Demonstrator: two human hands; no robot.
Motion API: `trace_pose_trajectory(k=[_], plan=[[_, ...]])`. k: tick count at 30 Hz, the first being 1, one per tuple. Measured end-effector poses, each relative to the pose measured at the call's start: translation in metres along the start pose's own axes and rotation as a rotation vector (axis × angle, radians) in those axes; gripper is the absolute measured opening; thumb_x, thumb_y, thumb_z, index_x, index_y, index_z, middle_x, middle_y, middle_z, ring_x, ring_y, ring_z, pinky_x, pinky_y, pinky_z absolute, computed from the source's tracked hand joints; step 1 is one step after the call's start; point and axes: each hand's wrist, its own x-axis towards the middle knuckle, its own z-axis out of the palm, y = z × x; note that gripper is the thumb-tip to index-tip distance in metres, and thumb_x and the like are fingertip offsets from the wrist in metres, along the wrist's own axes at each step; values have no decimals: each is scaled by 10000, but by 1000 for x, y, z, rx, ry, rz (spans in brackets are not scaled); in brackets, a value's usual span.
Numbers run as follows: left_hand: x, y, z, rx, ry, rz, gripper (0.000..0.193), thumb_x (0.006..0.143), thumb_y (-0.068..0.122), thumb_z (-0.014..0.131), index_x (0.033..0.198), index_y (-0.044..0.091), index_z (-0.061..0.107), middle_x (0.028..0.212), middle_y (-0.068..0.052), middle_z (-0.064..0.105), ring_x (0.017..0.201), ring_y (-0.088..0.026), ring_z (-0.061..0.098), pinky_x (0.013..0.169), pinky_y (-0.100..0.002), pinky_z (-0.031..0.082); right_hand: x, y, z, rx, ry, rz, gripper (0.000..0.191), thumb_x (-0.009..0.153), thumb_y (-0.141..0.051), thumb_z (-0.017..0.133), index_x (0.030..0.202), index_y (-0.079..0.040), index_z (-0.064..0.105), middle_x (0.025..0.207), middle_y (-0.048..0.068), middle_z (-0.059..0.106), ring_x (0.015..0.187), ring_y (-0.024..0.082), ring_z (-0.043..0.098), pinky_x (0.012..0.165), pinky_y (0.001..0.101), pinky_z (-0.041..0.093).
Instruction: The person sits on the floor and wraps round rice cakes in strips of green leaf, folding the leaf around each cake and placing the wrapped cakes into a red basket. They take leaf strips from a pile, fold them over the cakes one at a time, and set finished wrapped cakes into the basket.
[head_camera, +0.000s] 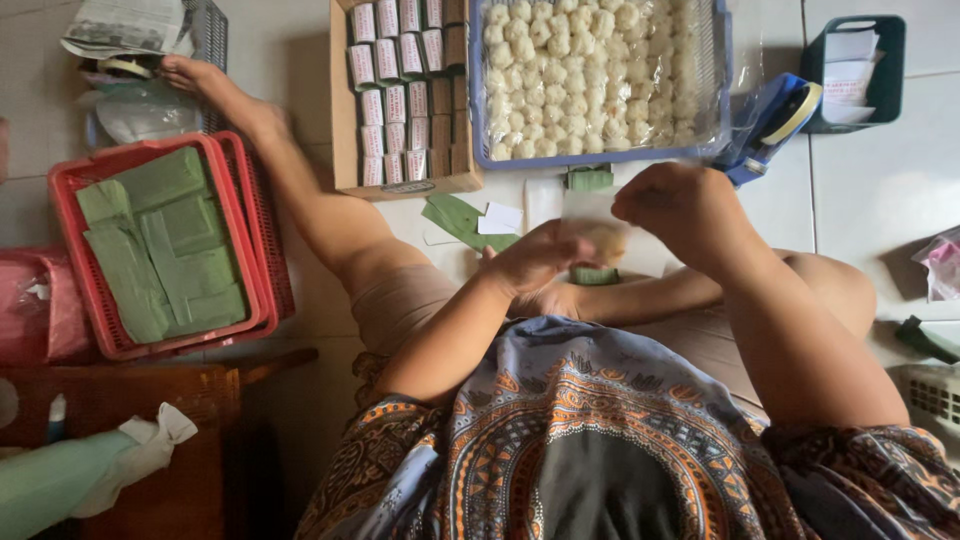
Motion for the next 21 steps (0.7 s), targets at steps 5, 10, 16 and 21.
trace_pose_trajectory(k=[5, 10, 16, 21], plan=[[8, -3, 12, 458, 319, 50, 319, 930, 227, 846, 1098, -21, 737, 963, -46, 729, 884, -125, 648, 803, -300, 537, -7, -11, 3, 58, 102, -91, 264, 909, -180, 764, 1124, -32, 725, 868, 98, 752, 797, 173, 717, 720, 334, 558], [6, 0, 22, 506, 435, 0, 294, 870, 222, 836, 1060, 36, 710, 899, 6, 738, 772, -81, 661, 697, -257, 543, 1, -8, -7, 6, 23, -208, 568, 813, -199, 813, 1329, -39, 637, 960, 108, 737, 866, 191, 710, 758, 346, 554], [8, -23, 7, 531, 392, -9, 314, 921, 224, 812, 1154, 30, 733, 1032, -25, 777, 927, -87, 693, 775, -259, 575, 6, 7, -3, -60, -57, -167, 178, 883, -165, 765, 1024, -61, 795, 919, 96, 763, 849, 234, 738, 774, 370, 571], [17, -34, -7, 229, 587, -128, 307, 928, 172, 721, 1208, 46, 718, 1089, -57, 770, 965, -159, 747, 707, -297, 592, 3, 9, 9, -340, 135, -557, 99, 880, -123, 728, 958, -100, 786, 959, 81, 757, 905, 269, 707, 816, 403, 542]])
